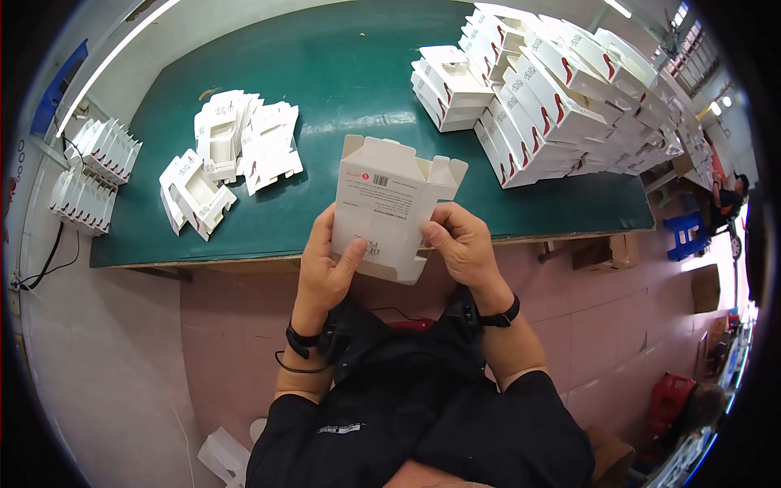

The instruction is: The person picks up a flat box from a pile, folds the sides and flaps by hand to form its shape, and places the completed box onto a stack.

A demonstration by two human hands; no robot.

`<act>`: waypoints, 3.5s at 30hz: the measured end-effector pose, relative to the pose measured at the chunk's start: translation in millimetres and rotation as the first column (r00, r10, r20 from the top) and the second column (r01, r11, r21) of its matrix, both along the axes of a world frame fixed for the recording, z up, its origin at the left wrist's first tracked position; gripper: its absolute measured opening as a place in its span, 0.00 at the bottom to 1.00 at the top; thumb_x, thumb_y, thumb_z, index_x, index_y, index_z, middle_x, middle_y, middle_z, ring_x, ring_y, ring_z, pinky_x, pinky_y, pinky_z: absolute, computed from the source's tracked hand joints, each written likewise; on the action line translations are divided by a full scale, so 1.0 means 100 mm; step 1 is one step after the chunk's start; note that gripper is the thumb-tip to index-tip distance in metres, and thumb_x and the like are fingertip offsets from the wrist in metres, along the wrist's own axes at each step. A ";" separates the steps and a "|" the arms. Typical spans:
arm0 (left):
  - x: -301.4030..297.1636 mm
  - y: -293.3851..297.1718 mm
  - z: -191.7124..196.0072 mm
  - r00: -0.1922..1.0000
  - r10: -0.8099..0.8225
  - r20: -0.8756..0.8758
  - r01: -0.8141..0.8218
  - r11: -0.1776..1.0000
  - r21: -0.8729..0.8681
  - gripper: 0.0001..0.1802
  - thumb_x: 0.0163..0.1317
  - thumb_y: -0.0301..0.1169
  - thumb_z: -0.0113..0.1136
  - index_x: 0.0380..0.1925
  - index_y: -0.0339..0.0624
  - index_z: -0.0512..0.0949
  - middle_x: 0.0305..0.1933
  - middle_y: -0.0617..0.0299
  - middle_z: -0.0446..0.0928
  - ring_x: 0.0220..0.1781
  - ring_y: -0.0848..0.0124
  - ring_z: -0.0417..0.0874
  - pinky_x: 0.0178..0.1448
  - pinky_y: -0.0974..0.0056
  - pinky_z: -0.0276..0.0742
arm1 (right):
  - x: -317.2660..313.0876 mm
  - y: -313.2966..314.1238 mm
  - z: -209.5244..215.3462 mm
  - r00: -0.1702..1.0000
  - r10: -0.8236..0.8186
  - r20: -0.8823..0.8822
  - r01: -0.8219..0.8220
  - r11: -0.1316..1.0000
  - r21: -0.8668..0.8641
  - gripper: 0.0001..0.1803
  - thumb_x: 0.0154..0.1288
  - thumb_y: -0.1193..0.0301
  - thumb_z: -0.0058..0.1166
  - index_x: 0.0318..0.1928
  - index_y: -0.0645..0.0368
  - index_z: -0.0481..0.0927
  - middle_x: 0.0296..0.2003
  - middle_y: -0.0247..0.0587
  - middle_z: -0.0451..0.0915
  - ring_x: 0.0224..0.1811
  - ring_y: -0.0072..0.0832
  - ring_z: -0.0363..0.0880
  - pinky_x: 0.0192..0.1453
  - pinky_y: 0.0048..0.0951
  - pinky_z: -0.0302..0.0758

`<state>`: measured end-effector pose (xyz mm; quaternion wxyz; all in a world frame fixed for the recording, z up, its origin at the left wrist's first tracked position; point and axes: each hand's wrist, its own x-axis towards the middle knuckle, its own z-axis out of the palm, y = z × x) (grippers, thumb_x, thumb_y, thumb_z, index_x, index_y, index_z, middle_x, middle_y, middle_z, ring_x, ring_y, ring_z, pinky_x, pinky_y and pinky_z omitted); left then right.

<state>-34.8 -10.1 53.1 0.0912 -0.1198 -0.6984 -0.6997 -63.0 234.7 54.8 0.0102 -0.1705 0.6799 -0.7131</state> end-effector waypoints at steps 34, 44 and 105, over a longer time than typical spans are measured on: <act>0.20 0.29 -0.36 0.985 -0.157 0.068 0.145 0.977 0.156 0.38 0.83 0.50 0.46 0.79 0.36 0.51 0.69 0.53 0.70 0.69 0.67 0.72 0.72 0.61 0.70 | 0.21 -0.18 -0.26 0.986 0.161 0.037 -0.160 0.987 -0.013 0.40 0.73 0.61 0.68 0.75 0.66 0.63 0.64 0.44 0.76 0.65 0.28 0.76 0.69 0.33 0.73; 0.19 0.16 -0.31 0.962 -0.270 0.035 0.242 0.909 0.340 0.37 0.79 0.42 0.58 0.78 0.38 0.54 0.67 0.54 0.72 0.67 0.67 0.74 0.72 0.60 0.72 | 0.29 -0.17 -0.21 0.995 0.093 0.031 -0.083 0.970 -0.228 0.42 0.75 0.68 0.65 0.80 0.66 0.55 0.70 0.46 0.72 0.72 0.31 0.72 0.74 0.34 0.70; 0.14 0.09 -0.16 0.920 -0.306 -0.244 0.326 0.945 0.042 0.43 0.59 0.15 0.71 0.71 0.50 0.62 0.60 0.56 0.71 0.67 0.62 0.74 0.60 0.60 0.83 | 0.32 -0.05 -0.05 0.992 -0.020 -0.127 -0.016 0.962 -0.272 0.28 0.64 0.81 0.71 0.62 0.60 0.74 0.60 0.45 0.78 0.63 0.32 0.79 0.61 0.35 0.86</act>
